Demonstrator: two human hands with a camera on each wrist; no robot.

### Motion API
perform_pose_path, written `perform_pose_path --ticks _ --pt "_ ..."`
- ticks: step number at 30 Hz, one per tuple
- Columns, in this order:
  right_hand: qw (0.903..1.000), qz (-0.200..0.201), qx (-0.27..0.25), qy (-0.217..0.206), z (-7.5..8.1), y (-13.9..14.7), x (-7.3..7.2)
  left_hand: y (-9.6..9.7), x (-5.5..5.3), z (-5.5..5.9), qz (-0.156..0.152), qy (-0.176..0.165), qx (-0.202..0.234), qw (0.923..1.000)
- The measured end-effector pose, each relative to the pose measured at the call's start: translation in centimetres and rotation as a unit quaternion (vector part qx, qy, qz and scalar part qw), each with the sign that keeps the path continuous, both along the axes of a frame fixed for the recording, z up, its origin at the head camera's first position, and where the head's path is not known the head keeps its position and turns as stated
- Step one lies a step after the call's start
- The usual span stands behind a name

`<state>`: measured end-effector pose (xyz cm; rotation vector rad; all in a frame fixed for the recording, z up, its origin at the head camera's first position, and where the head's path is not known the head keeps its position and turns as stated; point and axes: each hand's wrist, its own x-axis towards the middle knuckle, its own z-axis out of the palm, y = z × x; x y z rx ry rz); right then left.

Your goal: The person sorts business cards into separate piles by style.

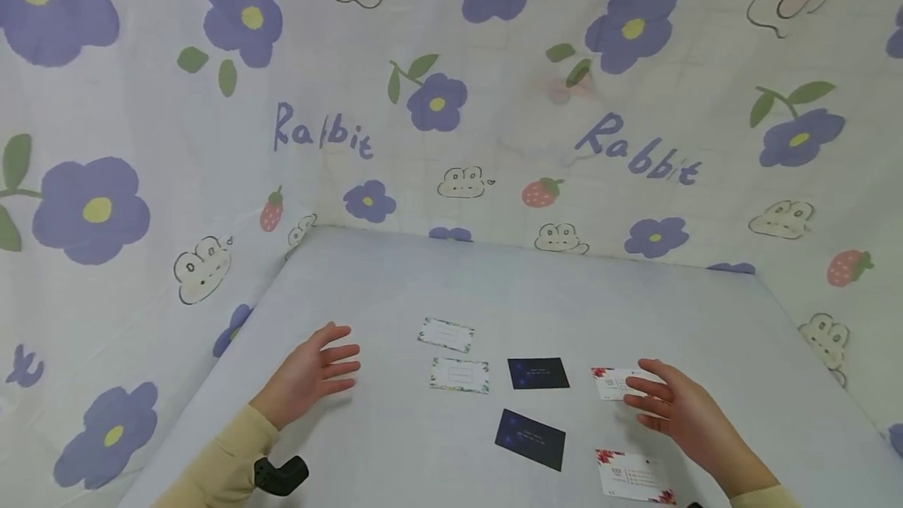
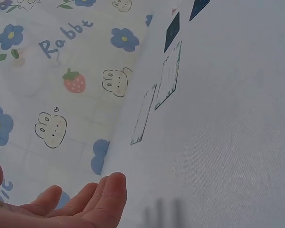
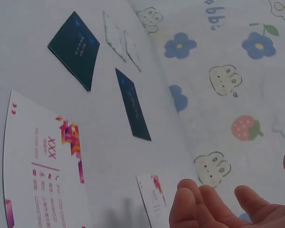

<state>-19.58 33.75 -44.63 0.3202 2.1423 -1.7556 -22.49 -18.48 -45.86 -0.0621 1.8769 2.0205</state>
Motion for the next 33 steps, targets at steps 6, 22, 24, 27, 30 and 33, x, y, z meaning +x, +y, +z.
perform_pose_path --ticks 6,22,24,27,30,33 --pt "0.9997 -0.016 -0.017 -0.001 0.2 1.8 0.6 0.1 -0.2 0.0 -0.002 0.003 -0.003 1.0" --pt "0.9998 -0.016 -0.012 -0.004 -0.1 1.8 0.3 0.9 -0.6 -0.1 -0.008 0.005 -0.004 1.0" --pt "0.9997 -0.011 -0.02 -0.003 0.0 1.6 0.2 0.9 -0.8 -0.2 -0.009 0.006 -0.002 0.9999" --pt "0.9995 -0.001 -0.029 0.007 0.2 0.7 -0.2 1.1 -1.4 -0.3 -0.016 0.011 -0.003 0.9998" --pt "0.9992 0.008 -0.033 0.021 0.6 -0.7 -1.1 1.6 -2.3 -0.4 -0.021 0.013 -0.001 0.9997" --pt "0.9988 0.017 -0.033 0.031 0.7 -2.1 -2.4 2.4 -3.4 -0.7 -0.02 0.008 0.0 0.9998"
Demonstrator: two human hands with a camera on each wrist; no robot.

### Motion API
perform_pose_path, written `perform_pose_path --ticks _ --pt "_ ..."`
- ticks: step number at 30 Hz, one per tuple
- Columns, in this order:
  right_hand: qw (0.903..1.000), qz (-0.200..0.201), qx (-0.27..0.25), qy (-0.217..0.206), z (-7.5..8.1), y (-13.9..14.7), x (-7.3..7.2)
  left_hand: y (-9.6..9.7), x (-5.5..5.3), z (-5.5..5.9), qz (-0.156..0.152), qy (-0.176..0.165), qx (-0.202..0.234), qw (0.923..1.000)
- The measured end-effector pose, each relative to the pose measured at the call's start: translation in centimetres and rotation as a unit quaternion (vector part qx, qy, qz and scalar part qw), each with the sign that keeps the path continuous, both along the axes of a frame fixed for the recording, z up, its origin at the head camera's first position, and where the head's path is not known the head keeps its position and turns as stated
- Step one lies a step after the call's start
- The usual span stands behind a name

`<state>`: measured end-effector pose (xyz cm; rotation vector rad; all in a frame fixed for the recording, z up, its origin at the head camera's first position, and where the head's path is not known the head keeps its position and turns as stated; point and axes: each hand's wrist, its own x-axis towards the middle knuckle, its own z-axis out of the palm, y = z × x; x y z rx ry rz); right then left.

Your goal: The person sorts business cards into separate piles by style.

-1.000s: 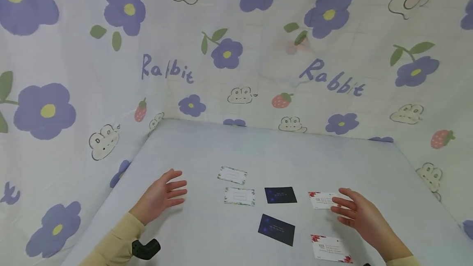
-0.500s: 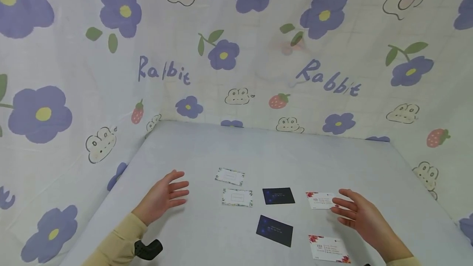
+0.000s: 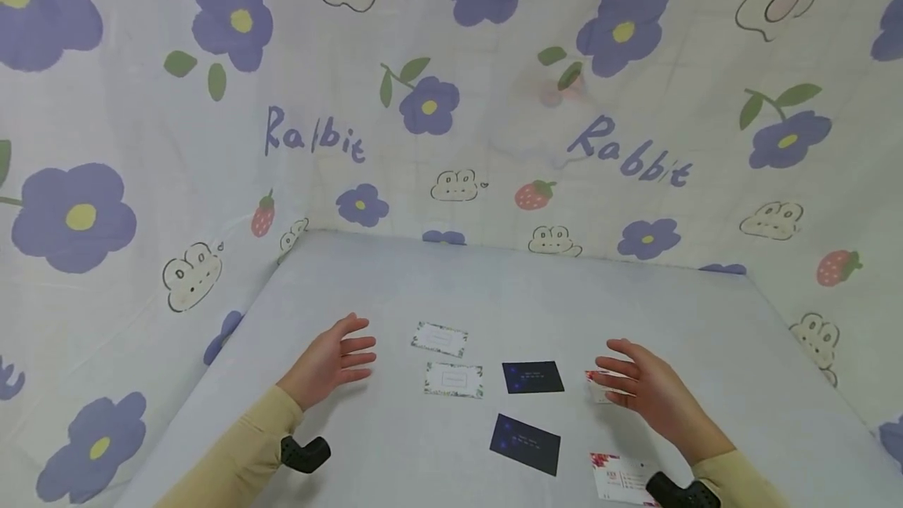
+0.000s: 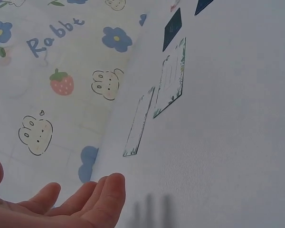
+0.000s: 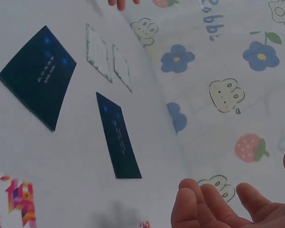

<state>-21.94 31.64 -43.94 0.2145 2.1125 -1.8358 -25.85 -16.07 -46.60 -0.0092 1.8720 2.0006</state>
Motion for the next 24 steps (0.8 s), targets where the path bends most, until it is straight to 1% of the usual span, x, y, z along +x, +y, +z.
perform_pose_path --ticks 4,8,10,14,17,19,24 --pt "0.9999 0.0 -0.011 0.003 -0.2 -1.6 -1.7 0.9 -1.5 -0.5 0.004 -0.009 -0.004 0.9999" --pt "0.9995 -0.006 -0.031 -0.003 -0.7 -3.4 -3.5 1.7 -3.1 -0.9 0.016 -0.017 -0.009 0.9997" --pt "0.9993 -0.006 -0.037 -0.007 -1.1 -4.5 -4.4 2.3 -4.0 -1.1 0.025 -0.023 -0.018 0.9992" --pt "0.9992 0.001 -0.037 -0.016 -1.9 -6.8 -5.7 3.5 -5.5 -1.6 0.039 -0.043 -0.039 0.9976" --pt "0.9986 0.001 -0.048 -0.023 -2.2 -8.6 -6.6 4.3 -6.4 -1.8 0.047 -0.055 -0.038 0.9966" --pt "0.9975 0.004 -0.065 -0.028 -2.4 -9.9 -7.2 4.8 -6.9 -1.8 0.055 -0.062 -0.035 0.996" --pt "0.9925 0.014 -0.113 -0.044 -2.9 -12.2 -8.4 5.9 -7.9 -1.6 0.057 -0.066 -0.029 0.9957"
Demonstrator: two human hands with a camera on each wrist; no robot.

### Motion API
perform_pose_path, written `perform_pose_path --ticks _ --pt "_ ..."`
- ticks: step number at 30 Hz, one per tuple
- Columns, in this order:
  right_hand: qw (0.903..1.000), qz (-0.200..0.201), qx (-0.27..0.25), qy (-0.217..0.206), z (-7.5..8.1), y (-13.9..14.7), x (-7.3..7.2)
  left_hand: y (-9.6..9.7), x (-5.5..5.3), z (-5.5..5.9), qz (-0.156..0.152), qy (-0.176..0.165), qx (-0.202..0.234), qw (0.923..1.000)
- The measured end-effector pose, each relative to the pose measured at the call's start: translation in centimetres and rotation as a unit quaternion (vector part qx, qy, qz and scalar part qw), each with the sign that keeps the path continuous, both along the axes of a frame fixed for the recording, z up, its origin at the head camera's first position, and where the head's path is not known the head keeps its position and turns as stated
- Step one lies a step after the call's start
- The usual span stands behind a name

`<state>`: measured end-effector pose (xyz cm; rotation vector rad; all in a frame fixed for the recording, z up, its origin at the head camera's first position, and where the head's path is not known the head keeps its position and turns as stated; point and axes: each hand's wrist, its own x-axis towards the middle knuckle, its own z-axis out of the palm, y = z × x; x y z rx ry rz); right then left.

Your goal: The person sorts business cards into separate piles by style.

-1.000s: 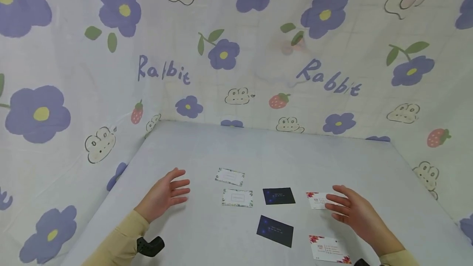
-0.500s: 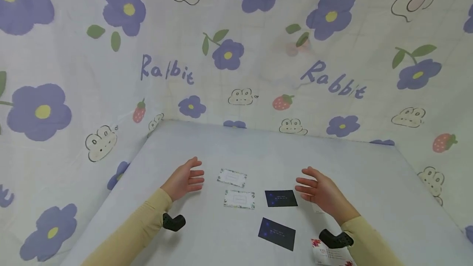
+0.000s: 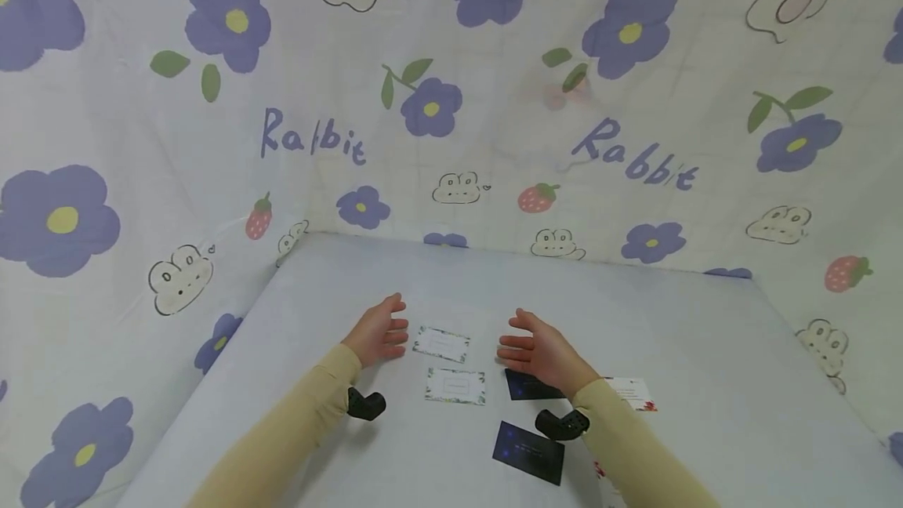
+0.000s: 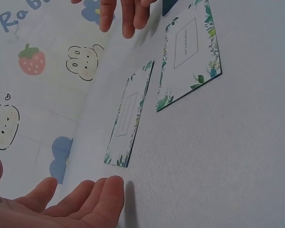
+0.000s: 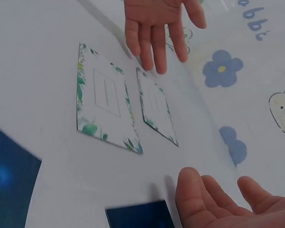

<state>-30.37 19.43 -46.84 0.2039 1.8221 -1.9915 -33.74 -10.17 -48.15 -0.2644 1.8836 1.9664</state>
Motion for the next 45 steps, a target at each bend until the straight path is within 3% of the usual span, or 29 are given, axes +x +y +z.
perform_pose_path --ticks 7,12,20,30,37,45 --pt "0.9977 0.007 -0.053 -0.043 -0.9 -1.9 -0.8 0.6 -0.3 -0.5 0.001 -0.013 0.026 0.9996" --pt "0.9962 -0.001 -0.067 -0.056 -1.1 -2.7 -1.1 1.1 0.2 -0.9 -0.01 -0.017 0.053 0.9984" --pt "0.9968 0.0 -0.056 -0.057 -0.9 -3.3 -1.2 1.7 1.2 -0.4 0.004 -0.015 0.064 0.9979" --pt "0.9975 -0.004 -0.045 -0.054 -1.2 -3.2 -1.2 1.7 1.2 -0.5 0.018 -0.022 0.078 0.9966" --pt "0.9973 -0.014 -0.041 -0.059 -0.7 -3.0 -0.8 1.7 2.1 0.0 0.02 -0.01 0.089 0.9958" --pt "0.9985 0.007 -0.041 -0.036 1.4 -2.4 0.6 1.6 3.2 1.4 0.006 0.001 0.115 0.9933"
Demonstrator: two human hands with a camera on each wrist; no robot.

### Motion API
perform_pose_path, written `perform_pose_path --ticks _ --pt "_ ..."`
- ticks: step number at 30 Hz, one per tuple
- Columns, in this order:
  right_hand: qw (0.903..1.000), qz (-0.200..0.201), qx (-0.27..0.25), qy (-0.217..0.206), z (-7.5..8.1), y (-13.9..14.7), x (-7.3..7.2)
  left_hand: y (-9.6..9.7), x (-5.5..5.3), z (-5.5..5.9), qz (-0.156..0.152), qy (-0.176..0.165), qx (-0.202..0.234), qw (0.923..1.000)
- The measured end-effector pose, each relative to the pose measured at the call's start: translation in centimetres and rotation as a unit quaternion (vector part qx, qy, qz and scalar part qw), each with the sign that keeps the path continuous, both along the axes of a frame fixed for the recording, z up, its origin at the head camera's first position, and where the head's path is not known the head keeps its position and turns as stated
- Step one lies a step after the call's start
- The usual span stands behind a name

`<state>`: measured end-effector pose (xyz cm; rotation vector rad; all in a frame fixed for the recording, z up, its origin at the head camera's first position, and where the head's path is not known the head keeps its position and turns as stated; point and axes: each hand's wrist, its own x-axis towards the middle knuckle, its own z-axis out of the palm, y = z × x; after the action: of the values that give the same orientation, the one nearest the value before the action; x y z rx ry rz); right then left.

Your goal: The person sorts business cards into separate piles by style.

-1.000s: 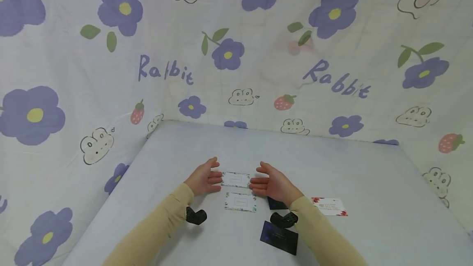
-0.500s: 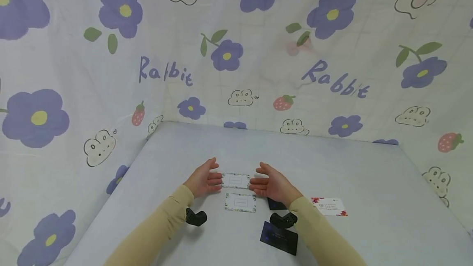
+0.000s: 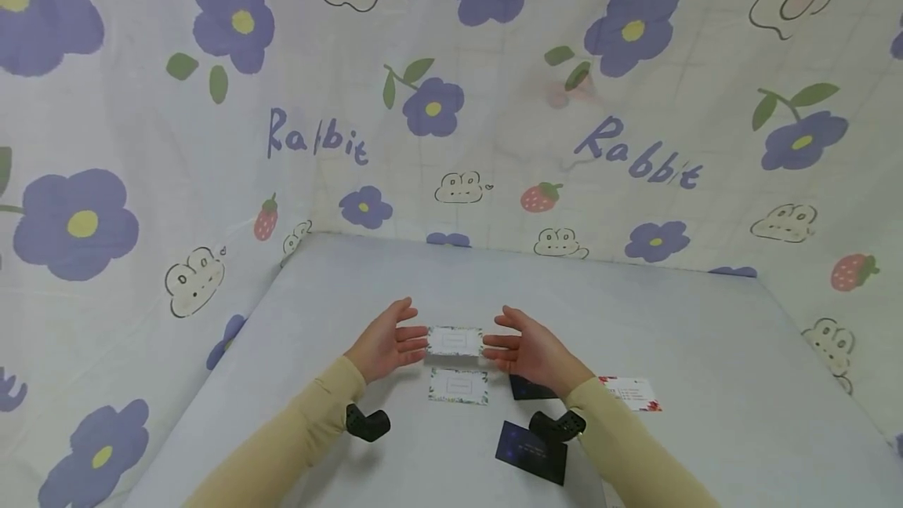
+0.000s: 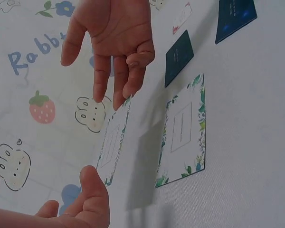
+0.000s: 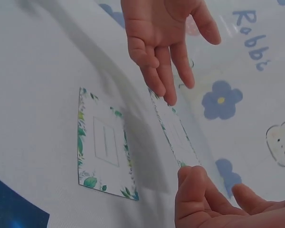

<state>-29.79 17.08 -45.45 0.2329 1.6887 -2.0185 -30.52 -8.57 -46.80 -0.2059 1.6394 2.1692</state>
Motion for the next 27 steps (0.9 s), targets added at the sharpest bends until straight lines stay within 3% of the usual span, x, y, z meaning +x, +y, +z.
perform_pose_path --ticks 7,14,27 --pt "0.9992 0.032 0.018 0.014 0.8 0.8 2.1 -0.2 2.0 1.0 -0.038 0.008 0.006 0.9992" --pt "0.9977 0.059 0.028 0.02 0.6 1.1 3.6 -0.6 3.9 0.8 -0.049 0.01 -0.003 0.9987" --pt "0.9975 0.061 0.028 0.023 -0.5 1.6 4.8 0.3 5.2 -0.1 -0.056 0.009 -0.014 0.9983"
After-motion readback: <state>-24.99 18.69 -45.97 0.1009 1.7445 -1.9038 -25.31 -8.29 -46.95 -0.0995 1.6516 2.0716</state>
